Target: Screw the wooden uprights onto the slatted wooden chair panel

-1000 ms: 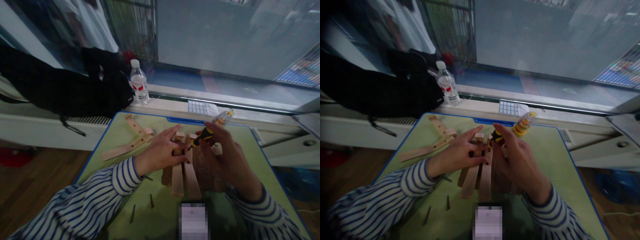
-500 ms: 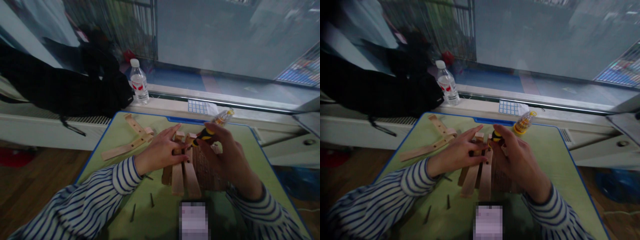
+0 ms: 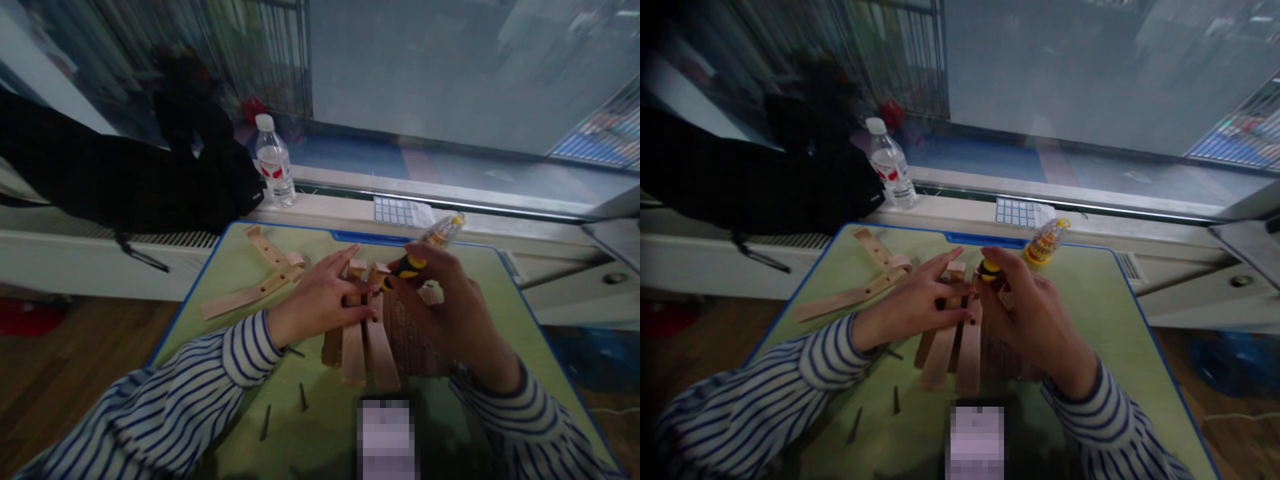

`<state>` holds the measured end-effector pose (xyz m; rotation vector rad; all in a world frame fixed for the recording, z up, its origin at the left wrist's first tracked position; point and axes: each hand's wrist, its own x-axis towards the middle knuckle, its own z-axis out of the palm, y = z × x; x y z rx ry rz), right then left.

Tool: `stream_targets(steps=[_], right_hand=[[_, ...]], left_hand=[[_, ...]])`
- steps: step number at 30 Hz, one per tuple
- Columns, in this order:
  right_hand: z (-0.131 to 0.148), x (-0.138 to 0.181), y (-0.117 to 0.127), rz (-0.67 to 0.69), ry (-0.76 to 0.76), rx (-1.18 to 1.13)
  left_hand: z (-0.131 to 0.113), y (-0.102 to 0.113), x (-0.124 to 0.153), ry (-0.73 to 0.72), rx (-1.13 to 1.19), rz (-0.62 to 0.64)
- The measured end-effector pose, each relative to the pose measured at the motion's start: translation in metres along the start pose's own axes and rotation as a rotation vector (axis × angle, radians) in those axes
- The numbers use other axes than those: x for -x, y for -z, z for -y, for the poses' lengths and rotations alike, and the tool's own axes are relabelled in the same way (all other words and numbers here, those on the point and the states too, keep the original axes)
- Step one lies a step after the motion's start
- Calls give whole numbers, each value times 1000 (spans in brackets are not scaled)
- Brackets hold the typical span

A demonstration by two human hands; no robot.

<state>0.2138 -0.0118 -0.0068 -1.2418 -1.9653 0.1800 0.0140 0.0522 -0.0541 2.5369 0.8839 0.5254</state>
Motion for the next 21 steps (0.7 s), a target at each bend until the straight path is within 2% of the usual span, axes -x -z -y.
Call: stream_targets(steps=[12,21], right_hand=[[-6,1,-4,-57,38,66],[-3,2,1,71,45,-9]], left_hand=[[0,0,0,11,-5,4],[0,1,1,17,5,17]])
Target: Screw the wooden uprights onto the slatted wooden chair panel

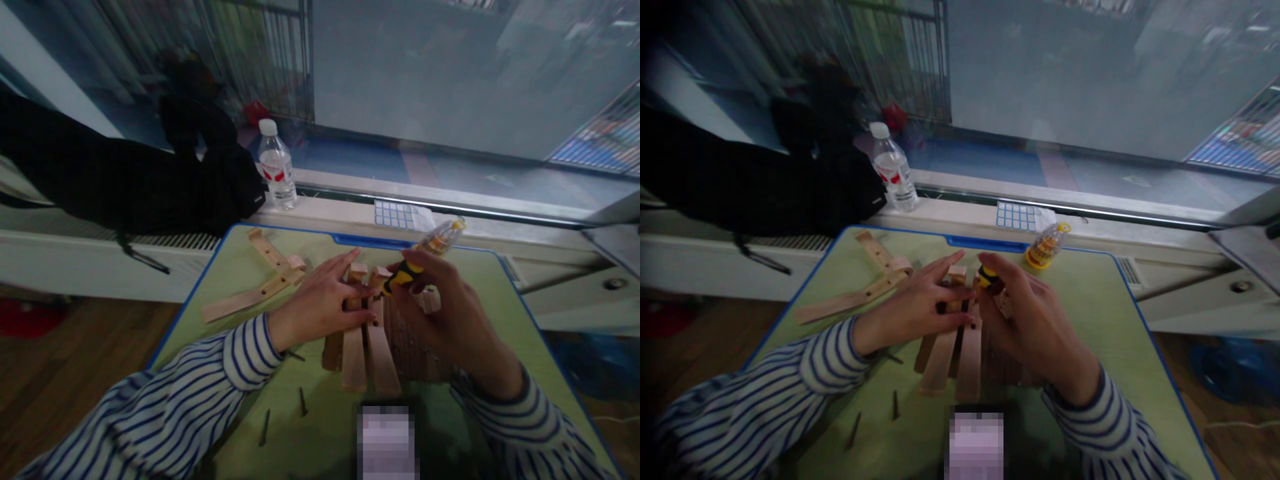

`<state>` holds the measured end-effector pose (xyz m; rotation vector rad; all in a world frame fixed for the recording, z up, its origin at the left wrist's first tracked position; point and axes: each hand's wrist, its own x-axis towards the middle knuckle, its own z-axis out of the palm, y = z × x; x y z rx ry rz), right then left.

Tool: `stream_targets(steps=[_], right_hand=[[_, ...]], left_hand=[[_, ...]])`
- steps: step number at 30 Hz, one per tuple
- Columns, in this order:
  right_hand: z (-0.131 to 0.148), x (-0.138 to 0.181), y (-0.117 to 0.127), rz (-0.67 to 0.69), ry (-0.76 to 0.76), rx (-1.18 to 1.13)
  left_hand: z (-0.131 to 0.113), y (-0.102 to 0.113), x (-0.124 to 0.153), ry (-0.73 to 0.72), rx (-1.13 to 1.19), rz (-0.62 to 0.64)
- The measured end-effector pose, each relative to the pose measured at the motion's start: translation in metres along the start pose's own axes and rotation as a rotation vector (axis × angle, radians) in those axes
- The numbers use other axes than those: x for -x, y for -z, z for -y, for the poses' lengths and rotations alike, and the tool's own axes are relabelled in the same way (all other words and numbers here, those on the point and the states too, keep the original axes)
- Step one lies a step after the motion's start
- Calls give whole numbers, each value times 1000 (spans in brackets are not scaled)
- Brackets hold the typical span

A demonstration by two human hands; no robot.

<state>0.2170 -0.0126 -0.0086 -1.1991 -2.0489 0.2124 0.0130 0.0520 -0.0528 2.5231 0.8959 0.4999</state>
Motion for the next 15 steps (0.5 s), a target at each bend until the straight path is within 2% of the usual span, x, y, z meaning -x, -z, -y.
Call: stream_targets(steps=[15], right_hand=[[-2,-1,-2,-60,1,45]], left_hand=[[0,0,0,-6,-20,-8]])
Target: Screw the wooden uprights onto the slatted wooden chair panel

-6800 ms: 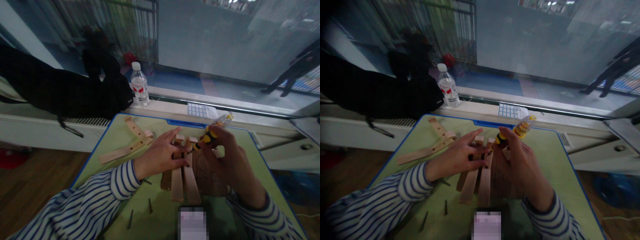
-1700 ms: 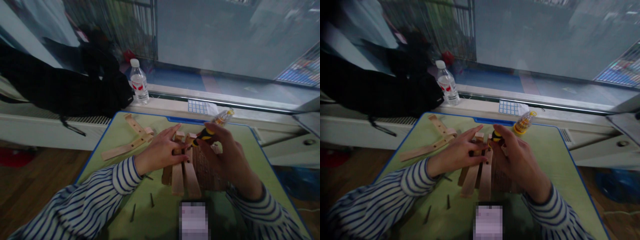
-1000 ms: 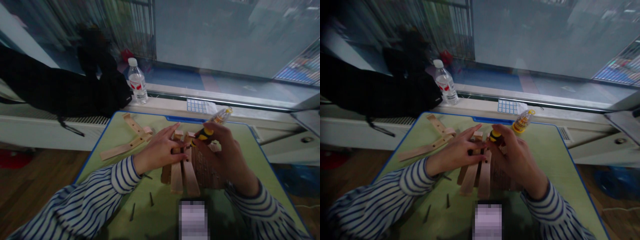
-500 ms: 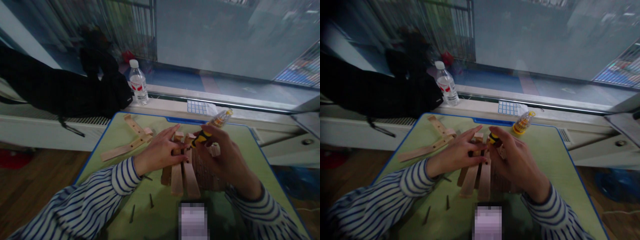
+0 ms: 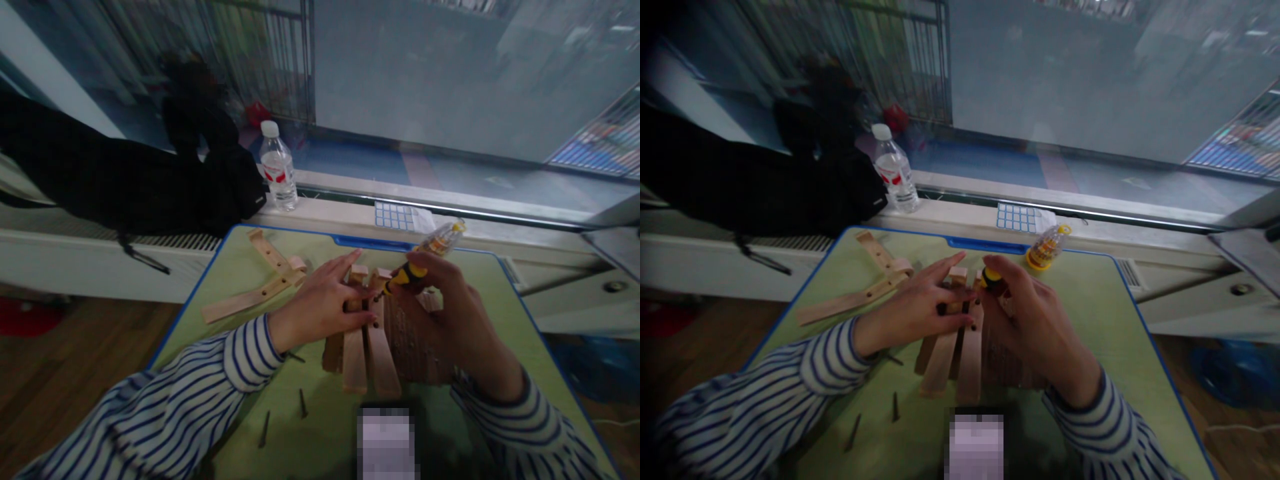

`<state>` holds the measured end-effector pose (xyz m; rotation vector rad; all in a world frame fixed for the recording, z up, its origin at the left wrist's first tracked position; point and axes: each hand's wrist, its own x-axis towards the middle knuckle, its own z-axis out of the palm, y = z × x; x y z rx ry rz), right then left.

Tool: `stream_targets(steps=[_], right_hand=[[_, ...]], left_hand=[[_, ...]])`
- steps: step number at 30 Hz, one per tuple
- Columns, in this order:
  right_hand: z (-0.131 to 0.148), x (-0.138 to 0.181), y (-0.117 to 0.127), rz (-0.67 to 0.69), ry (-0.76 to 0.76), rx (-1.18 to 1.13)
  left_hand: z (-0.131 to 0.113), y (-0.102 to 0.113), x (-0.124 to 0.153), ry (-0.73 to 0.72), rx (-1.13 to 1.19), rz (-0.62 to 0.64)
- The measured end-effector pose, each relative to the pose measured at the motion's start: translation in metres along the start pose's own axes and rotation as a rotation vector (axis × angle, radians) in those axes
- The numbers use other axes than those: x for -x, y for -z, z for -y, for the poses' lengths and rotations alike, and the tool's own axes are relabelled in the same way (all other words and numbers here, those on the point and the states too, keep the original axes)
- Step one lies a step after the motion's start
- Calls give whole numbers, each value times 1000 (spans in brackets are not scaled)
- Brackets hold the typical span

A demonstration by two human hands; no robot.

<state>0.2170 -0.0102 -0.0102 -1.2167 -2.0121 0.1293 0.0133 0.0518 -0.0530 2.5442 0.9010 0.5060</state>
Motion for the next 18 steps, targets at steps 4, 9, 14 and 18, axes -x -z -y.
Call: stream_targets(steps=[4,9,14,18], right_hand=[[-2,0,0,-12,-8,22],[-2,1,1,21,-47,-16],[-1,1,1,66,-88,-49],[-1,0,0,22,-92,4]], left_hand=[[0,0,0,-10,8,-8],[0,1,0,-1,3,5],[0,1,0,1,4,9],[-1,2,0,-1,8,11]])
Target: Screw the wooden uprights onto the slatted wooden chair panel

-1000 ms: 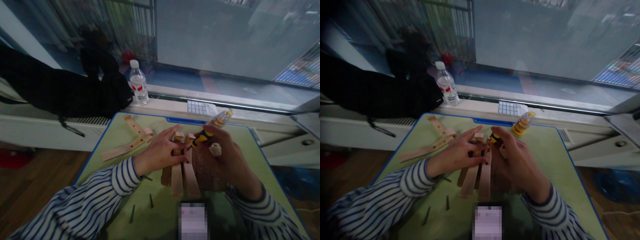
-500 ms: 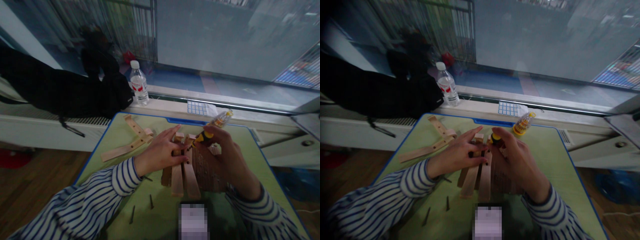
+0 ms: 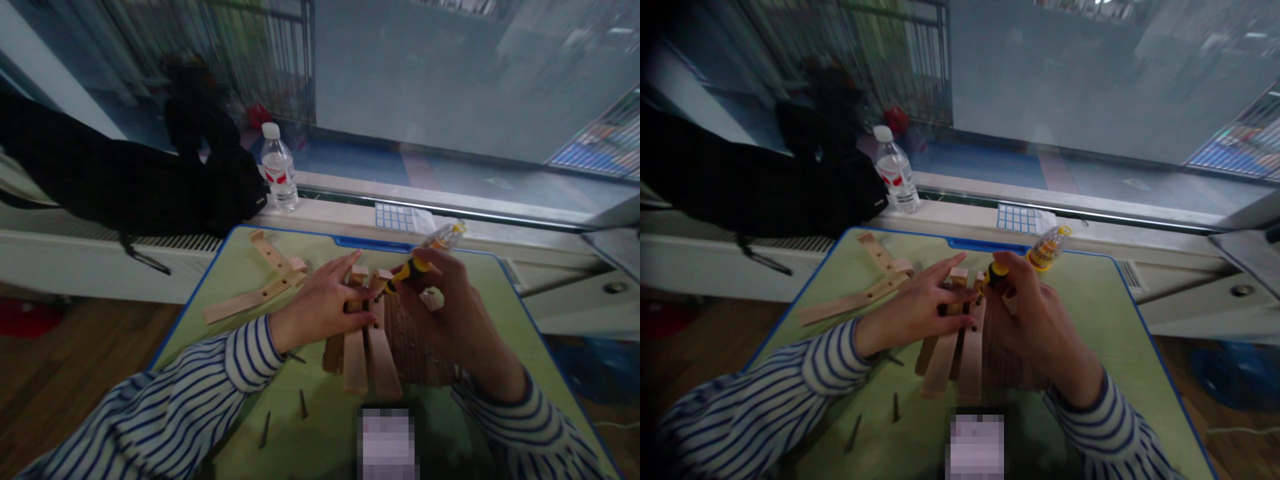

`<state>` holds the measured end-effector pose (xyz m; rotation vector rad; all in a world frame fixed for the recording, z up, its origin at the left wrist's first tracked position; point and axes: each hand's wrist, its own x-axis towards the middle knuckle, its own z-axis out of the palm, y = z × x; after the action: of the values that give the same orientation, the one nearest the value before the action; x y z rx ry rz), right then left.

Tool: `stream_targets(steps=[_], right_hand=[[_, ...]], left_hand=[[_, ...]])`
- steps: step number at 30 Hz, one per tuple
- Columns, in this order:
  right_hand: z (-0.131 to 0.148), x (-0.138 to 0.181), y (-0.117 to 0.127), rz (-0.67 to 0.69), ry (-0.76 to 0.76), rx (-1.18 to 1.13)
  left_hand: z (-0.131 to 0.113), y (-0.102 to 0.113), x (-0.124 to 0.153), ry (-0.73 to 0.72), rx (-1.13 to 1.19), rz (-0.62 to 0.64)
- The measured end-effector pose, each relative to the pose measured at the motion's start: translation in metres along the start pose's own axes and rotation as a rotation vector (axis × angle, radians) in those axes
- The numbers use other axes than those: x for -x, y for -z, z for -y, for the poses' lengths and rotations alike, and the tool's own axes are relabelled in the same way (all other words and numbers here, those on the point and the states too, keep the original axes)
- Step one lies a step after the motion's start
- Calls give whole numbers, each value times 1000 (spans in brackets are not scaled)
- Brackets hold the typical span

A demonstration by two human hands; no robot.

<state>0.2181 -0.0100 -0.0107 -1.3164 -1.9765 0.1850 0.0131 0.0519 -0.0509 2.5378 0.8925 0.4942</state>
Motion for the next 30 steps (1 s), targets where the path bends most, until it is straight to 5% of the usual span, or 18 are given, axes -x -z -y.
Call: stream_targets(steps=[20,30], right_hand=[[-4,-1,-1,6,86,20],[-3,-3,3,56,9,-38]], left_hand=[[-1,1,1,6,25,-7],[-3,3,0,13,20,3]])
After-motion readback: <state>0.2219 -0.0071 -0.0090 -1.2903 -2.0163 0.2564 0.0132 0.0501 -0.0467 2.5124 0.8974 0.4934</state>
